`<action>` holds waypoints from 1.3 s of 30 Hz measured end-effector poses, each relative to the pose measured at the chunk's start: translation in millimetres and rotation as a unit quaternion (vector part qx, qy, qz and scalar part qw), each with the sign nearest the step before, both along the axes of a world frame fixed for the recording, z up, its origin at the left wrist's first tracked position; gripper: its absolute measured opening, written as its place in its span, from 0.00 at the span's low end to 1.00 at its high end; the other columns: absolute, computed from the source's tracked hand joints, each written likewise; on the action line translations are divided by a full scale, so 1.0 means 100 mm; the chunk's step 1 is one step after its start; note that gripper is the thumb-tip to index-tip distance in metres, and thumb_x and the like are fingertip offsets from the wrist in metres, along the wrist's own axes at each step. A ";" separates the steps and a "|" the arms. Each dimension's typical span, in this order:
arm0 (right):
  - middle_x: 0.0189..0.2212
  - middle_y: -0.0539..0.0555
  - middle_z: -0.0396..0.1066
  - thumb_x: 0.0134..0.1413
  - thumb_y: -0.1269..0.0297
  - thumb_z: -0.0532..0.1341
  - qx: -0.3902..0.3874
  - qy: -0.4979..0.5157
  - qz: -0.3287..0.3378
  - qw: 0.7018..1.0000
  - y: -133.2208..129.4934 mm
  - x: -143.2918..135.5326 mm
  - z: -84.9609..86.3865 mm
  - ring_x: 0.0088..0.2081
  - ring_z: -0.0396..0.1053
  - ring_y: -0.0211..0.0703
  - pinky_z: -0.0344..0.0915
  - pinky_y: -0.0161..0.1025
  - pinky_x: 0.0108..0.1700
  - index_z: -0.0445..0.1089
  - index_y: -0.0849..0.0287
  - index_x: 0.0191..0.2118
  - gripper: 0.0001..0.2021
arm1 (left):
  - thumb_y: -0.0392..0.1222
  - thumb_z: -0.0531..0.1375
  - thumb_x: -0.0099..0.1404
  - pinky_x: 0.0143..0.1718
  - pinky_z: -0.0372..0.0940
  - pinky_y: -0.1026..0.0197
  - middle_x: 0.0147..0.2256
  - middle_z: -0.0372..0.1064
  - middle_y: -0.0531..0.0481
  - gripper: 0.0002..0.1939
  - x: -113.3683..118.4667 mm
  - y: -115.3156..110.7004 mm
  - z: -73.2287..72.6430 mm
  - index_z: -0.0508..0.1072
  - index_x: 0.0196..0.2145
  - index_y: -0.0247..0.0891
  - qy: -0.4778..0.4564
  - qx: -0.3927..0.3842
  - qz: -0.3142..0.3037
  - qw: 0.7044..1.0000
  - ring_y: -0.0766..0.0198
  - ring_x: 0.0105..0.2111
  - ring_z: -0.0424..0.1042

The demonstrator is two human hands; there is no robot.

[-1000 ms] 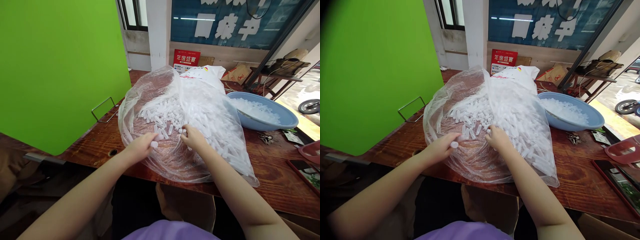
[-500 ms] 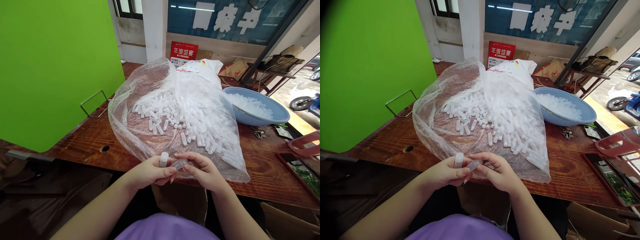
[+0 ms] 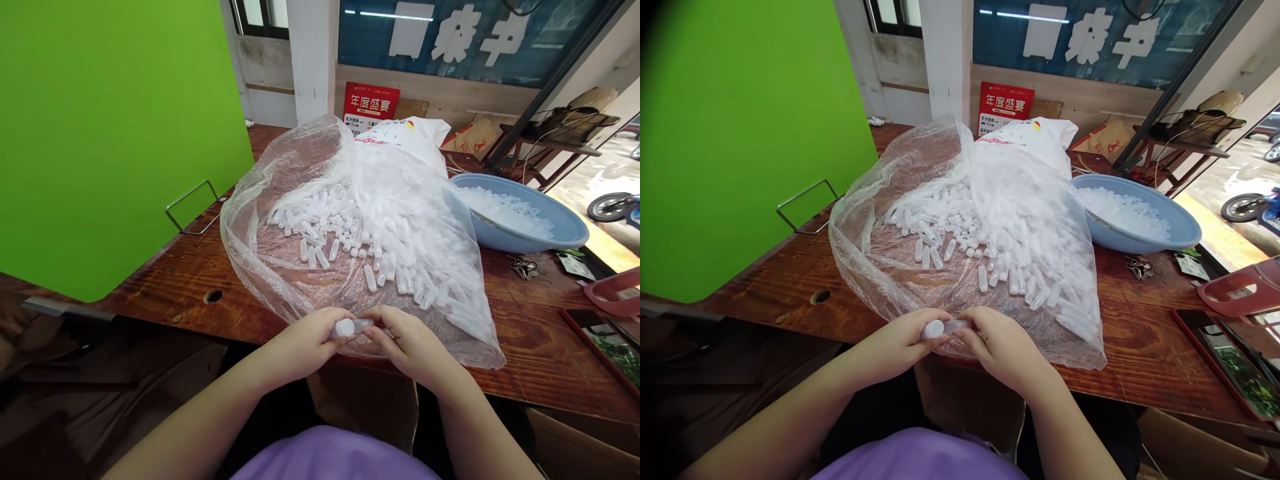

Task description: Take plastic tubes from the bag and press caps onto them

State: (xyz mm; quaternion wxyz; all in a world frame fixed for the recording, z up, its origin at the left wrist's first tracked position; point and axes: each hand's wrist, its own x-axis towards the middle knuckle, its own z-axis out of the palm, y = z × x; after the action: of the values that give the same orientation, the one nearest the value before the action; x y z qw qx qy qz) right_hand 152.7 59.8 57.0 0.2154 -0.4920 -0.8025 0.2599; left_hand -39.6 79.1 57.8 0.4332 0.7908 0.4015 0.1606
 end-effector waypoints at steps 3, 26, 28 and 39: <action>0.19 0.52 0.65 0.64 0.55 0.38 0.021 -0.011 -0.064 0.998 0.00 -0.08 -0.05 0.23 0.64 0.39 0.57 0.34 0.26 0.62 0.58 0.21 0.26 | 0.34 0.49 0.61 0.44 0.61 0.58 0.40 0.68 0.47 0.11 -0.01 0.01 -0.04 0.67 0.40 0.37 0.010 0.049 -0.007 0.999 0.59 0.41 0.67; 0.17 0.51 0.59 0.63 0.63 0.39 0.339 0.001 0.038 0.940 0.27 -0.31 -0.16 0.22 0.56 0.38 0.53 0.35 0.26 0.59 0.58 0.20 0.23 | 0.29 0.50 0.57 0.43 0.63 0.56 0.40 0.68 0.45 0.16 -0.21 0.05 -0.02 0.64 0.44 0.36 0.084 0.164 -0.049 0.982 0.58 0.41 0.67; 0.17 0.53 0.60 0.62 0.61 0.39 0.368 -0.037 0.067 0.927 0.25 -0.29 -0.15 0.22 0.55 0.40 0.52 0.37 0.27 0.61 0.58 0.20 0.24 | 0.30 0.50 0.58 0.42 0.64 0.57 0.39 0.68 0.46 0.14 -0.20 0.02 -0.05 0.65 0.42 0.37 0.071 0.136 -0.061 0.986 0.59 0.40 0.68; 0.27 0.53 0.71 0.66 0.57 0.38 0.044 -0.202 -0.065 0.976 0.76 -0.36 -0.02 0.28 0.68 0.38 0.60 0.32 0.27 0.67 0.59 0.33 0.23 | 0.32 0.50 0.58 0.37 0.63 0.57 0.33 0.69 0.45 0.10 -0.33 0.62 0.04 0.69 0.34 0.37 0.310 0.250 0.041 0.917 0.56 0.35 0.68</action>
State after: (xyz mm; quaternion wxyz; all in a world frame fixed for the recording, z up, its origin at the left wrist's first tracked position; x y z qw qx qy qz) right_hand 116.4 136.1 55.0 0.0863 -0.5757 -0.8063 0.1052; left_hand -73.1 140.7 62.1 0.0686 0.8662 0.4946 0.0205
